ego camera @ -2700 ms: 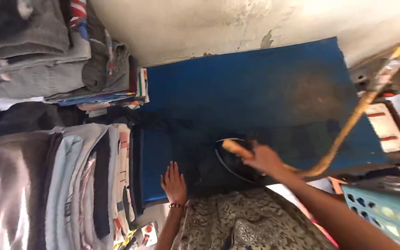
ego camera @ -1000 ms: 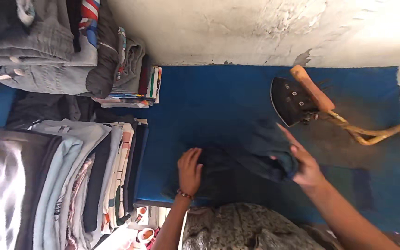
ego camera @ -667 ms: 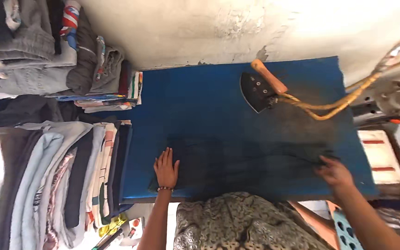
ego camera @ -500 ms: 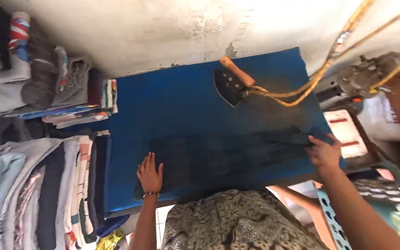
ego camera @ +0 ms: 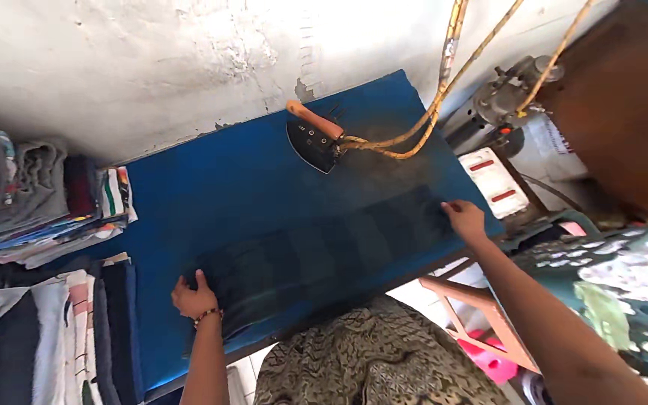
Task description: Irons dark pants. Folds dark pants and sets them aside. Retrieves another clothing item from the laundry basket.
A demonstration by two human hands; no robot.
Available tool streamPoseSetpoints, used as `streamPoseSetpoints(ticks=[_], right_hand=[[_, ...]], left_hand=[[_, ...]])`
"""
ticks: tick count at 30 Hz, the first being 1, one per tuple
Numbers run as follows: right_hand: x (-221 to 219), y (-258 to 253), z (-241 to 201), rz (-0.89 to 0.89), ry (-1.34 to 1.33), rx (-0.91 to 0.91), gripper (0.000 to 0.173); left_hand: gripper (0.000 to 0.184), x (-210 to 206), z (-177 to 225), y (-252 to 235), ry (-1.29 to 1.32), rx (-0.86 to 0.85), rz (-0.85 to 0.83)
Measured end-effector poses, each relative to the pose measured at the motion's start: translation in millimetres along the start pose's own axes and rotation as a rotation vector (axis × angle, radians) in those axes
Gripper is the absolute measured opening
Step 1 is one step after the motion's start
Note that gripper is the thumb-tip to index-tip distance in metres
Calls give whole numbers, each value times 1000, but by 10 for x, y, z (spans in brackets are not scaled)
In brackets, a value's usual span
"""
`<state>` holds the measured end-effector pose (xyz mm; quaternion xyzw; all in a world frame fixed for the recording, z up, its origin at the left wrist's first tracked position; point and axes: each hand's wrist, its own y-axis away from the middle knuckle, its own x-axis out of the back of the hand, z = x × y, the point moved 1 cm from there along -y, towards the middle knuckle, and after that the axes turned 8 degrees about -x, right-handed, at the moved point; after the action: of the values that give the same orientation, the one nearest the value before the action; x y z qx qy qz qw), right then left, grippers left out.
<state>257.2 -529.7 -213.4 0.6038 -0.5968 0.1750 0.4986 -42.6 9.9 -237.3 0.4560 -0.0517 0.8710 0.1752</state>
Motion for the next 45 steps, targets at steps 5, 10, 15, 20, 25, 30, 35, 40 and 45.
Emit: streamPoseSetpoints(ticks=[5, 10, 15, 20, 25, 30, 35, 40, 45], right_hand=[[-138, -233, -47, -30, -31, -125, 47], [111, -4, -178, 15, -130, -24, 35], [455, -27, -265, 26, -263, 25, 37], [59, -494, -433, -79, -291, -118, 49], [52, -558, -171, -290, -343, -211, 62], [127, -446, -133, -368, -218, -146, 43], [522, -326, -738, -341, -402, 144, 34], [686, -201, -541, -358, -326, 151, 29], [272, -398, 69, -224, 358, 237, 26]], left_hand=[[55, 31, 129, -178, 37, 140, 21], [49, 249, 147, -231, 224, 142, -63], [41, 400, -55, -403, 680, 251, -132], [43, 146, -78, -530, 504, 235, -97], [50, 510, -160, -105, 73, 138, -327], [54, 831, -407, 228, -138, 65, -607], [45, 1055, -509, 33, -68, 46, -743], [48, 1182, -656, -22, -131, 82, -768], [61, 931, -136, 279, -615, -29, -486]])
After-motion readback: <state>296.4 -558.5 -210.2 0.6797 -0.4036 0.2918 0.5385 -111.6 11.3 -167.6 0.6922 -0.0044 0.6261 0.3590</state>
